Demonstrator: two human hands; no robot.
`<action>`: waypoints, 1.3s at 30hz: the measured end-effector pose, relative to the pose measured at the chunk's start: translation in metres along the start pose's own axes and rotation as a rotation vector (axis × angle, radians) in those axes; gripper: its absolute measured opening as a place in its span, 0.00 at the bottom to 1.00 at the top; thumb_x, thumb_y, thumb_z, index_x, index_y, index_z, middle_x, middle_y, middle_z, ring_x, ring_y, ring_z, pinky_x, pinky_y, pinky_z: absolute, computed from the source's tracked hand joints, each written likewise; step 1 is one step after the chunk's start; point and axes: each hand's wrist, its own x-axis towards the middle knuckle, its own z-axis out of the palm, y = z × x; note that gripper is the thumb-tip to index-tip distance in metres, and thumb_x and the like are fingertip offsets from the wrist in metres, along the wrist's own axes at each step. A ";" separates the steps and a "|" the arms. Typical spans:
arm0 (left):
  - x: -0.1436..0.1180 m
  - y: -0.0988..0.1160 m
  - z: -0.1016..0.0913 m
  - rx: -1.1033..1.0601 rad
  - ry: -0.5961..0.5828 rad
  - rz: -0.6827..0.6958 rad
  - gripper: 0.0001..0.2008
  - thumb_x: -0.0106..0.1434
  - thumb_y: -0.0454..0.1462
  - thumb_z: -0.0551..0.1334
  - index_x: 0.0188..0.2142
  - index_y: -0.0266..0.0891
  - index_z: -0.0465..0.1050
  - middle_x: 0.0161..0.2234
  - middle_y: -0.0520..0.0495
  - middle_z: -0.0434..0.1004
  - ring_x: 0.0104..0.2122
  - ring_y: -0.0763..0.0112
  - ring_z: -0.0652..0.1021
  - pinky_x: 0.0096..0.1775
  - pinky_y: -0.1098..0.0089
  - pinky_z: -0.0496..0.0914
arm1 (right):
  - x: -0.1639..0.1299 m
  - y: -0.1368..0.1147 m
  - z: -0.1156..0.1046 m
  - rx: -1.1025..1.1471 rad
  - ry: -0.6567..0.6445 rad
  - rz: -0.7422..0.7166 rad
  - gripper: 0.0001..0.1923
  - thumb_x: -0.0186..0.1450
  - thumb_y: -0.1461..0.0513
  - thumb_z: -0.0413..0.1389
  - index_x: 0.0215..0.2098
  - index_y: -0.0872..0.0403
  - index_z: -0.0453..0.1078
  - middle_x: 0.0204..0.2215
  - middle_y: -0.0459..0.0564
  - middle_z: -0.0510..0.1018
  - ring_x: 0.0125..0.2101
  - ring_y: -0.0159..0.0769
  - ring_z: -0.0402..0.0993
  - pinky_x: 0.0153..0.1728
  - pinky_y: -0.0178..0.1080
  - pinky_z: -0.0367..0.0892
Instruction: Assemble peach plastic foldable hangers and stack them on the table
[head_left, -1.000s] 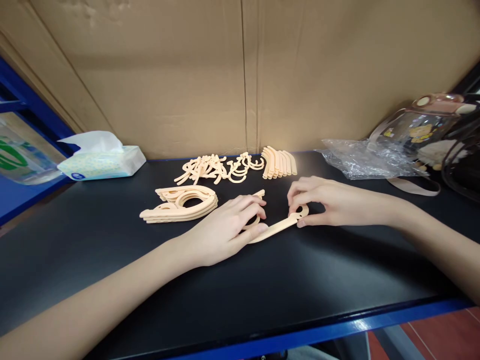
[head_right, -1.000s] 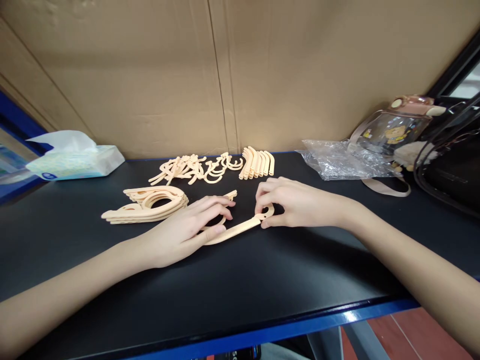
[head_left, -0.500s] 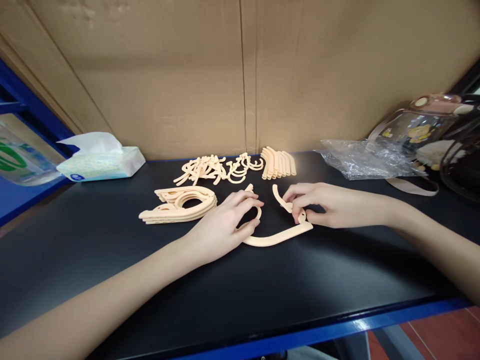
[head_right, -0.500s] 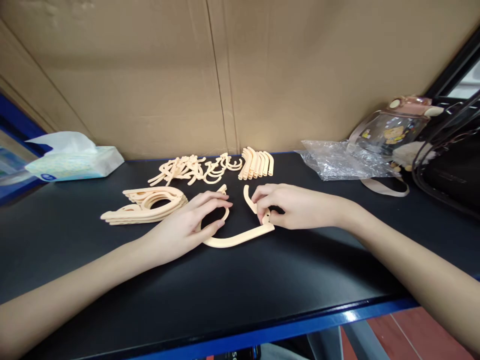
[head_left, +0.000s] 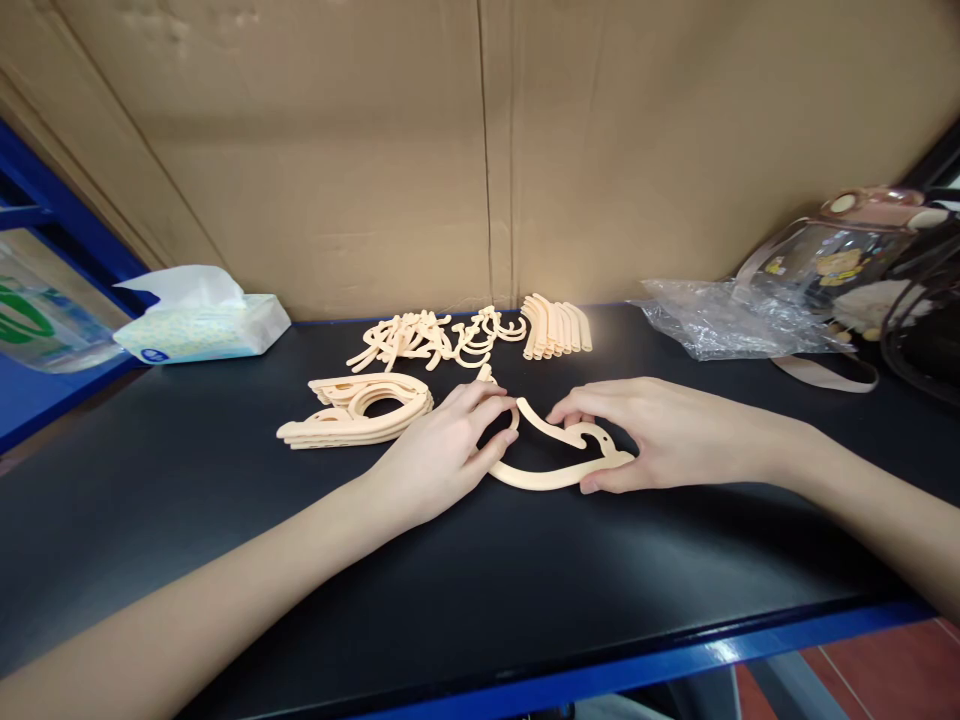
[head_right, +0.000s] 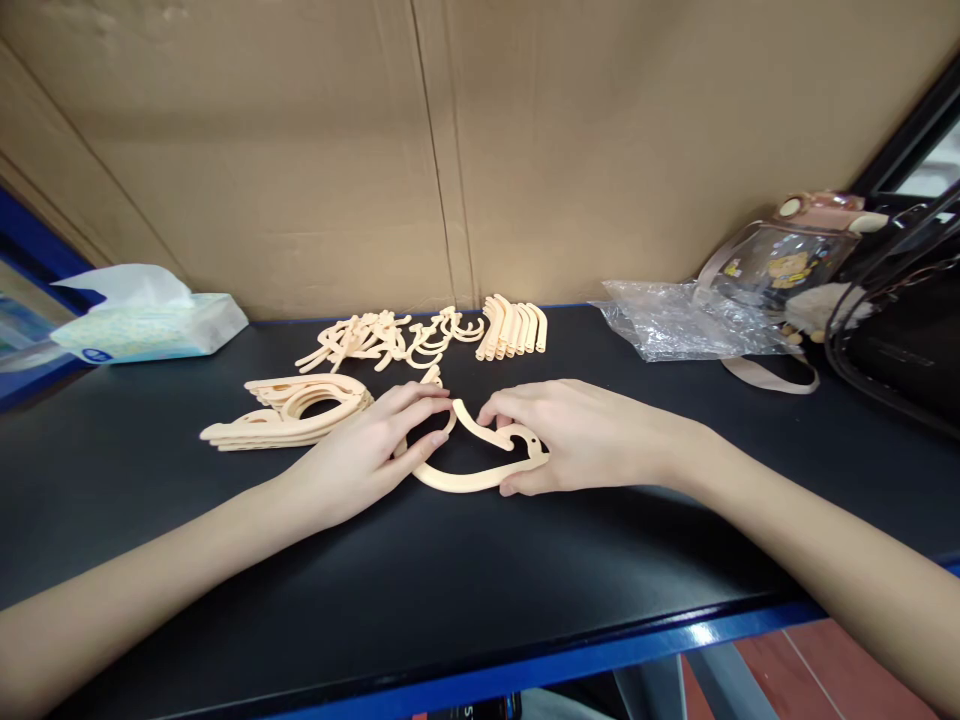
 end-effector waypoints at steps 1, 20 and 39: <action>0.000 0.000 0.000 0.015 -0.008 -0.004 0.18 0.70 0.42 0.49 0.54 0.39 0.65 0.56 0.43 0.66 0.55 0.62 0.68 0.56 0.59 0.65 | 0.000 0.000 0.000 -0.010 -0.003 -0.024 0.19 0.59 0.54 0.59 0.46 0.51 0.68 0.38 0.46 0.74 0.35 0.35 0.70 0.33 0.36 0.61; -0.003 0.004 -0.005 0.022 -0.080 0.024 0.21 0.72 0.39 0.43 0.62 0.38 0.56 0.60 0.43 0.62 0.58 0.65 0.65 0.58 0.62 0.63 | 0.002 0.009 0.007 -0.039 -0.015 -0.148 0.10 0.58 0.68 0.52 0.37 0.52 0.69 0.36 0.47 0.72 0.40 0.37 0.66 0.40 0.39 0.61; -0.004 0.011 -0.014 -0.073 -0.120 0.230 0.32 0.59 0.27 0.52 0.62 0.44 0.50 0.56 0.45 0.63 0.49 0.63 0.70 0.51 0.62 0.66 | 0.007 0.017 0.015 -0.081 0.169 -0.127 0.08 0.66 0.63 0.49 0.40 0.52 0.70 0.38 0.49 0.73 0.38 0.36 0.70 0.38 0.39 0.65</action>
